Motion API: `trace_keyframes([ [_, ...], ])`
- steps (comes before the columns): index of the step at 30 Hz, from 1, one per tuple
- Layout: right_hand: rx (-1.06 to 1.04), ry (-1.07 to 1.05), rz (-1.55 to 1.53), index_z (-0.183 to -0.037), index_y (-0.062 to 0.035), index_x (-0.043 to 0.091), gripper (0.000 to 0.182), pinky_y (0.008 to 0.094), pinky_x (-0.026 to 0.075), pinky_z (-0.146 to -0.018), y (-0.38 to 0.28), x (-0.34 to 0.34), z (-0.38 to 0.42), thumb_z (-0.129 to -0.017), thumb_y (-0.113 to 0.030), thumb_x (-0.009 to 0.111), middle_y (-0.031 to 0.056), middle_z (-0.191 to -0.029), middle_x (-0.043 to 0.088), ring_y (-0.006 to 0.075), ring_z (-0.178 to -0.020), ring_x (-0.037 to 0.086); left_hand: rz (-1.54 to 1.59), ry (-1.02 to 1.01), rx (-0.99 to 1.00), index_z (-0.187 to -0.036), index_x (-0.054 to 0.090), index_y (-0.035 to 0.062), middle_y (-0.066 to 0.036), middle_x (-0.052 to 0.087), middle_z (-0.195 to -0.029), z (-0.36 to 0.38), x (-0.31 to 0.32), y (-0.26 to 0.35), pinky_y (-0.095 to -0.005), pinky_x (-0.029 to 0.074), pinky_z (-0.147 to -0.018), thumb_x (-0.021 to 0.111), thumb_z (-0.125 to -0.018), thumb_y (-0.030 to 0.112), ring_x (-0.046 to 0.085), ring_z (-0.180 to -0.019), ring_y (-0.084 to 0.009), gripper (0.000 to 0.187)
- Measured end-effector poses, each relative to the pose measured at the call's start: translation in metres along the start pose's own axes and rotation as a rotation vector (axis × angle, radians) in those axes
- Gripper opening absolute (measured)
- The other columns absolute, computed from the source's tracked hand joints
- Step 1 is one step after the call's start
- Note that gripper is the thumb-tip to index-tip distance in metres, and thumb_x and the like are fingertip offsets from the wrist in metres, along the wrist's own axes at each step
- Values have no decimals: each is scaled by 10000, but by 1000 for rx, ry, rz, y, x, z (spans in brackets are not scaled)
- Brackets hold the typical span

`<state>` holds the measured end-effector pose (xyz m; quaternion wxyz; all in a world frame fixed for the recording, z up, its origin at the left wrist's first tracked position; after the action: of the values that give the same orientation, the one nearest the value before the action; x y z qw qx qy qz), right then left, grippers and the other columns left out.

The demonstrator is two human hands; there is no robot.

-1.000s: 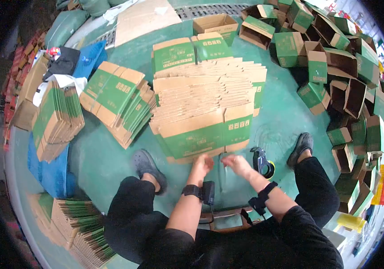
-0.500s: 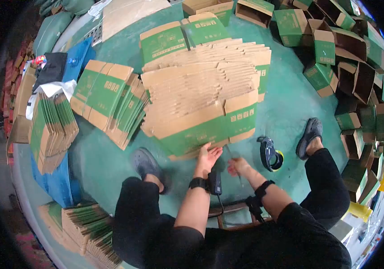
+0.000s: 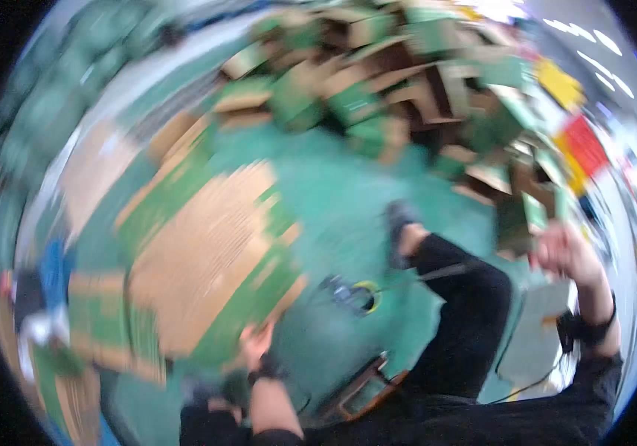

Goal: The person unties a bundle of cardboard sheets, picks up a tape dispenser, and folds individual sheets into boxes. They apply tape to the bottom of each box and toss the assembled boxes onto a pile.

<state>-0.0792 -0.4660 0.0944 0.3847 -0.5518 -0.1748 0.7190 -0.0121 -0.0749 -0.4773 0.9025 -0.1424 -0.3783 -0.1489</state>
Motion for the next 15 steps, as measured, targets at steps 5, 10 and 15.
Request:
trace_keyframes([
  [5,-335,1206,-469,-962,-76,543,204,171,283,-447,126,-285,235,-897,-210,404,-61,-616,388,30,-500,340,-416,149,66,-1082,410,-38,-187,447,-1123,8,-17,13,-458,376,-906,599,-718,324,447,-1042,-309,546],
  [10,196,1714,-246,-996,-176,603,305,183,295,-438,297,-293,436,-842,-401,467,-80,-606,382,33,-514,365,-1080,363,24,-1142,376,-21,-194,482,-1072,2,-25,53,-401,455,-758,561,-762,317,520,-947,-274,541],
  [15,698,1704,-297,-884,-110,591,181,241,358,-395,476,-197,488,-826,-236,475,4,-565,489,90,-431,431,-1263,133,72,-1228,337,-2,-179,442,-1181,40,67,30,-426,394,-889,482,-837,301,447,-1068,-329,516],
])
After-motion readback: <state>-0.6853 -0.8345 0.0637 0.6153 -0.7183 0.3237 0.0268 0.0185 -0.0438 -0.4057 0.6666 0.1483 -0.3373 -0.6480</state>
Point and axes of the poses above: each hand's wrist, its own z-axis away from the middle knuckle, its own x-axis out of the palm, y = z × x, the point moved 10 cm from there along -z, towards the middle knuckle
